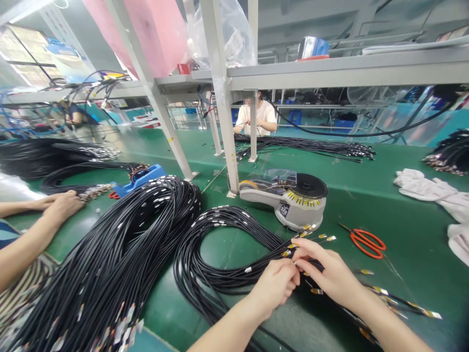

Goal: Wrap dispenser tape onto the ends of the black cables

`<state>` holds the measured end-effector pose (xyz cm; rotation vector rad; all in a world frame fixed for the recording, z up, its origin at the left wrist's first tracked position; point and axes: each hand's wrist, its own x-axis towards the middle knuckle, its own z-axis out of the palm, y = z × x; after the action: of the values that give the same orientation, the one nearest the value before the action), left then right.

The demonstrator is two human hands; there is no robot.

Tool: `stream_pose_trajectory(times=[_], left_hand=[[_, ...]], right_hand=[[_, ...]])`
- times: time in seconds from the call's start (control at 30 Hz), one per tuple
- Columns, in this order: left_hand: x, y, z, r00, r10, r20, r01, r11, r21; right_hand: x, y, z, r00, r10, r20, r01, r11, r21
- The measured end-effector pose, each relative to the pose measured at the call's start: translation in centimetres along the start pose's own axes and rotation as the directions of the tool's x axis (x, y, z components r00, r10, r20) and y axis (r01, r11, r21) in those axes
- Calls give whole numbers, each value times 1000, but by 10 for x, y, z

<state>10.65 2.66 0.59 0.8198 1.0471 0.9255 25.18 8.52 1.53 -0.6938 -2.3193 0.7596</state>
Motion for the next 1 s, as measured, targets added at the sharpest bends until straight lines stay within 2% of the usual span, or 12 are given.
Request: stream_pose_trajectory(times=[0.13, 0.33, 0.67, 0.87, 1.0], left_hand=[[2, -4, 1, 1000, 21, -14, -22, 998, -57], [3, -5, 1, 999, -2, 45, 8, 989, -144], [5, -5, -3, 984, -17, 175, 75, 941, -330], [5, -7, -2, 982, -58, 178, 112, 944, -310], [5, -6, -2, 983, -41, 178, 95, 946, -310]], right_hand=[[0, -5, 4, 1000, -16, -25, 16, 1000, 5], [0, -9, 5, 999, -8, -51, 10, 999, 36], [-1, -5, 9, 995, 87, -37, -78, 976, 203], [-2, -6, 8, 995, 99, -29, -90, 972, 216], [-2, -5, 9, 993, 114, -25, -104, 966, 238]])
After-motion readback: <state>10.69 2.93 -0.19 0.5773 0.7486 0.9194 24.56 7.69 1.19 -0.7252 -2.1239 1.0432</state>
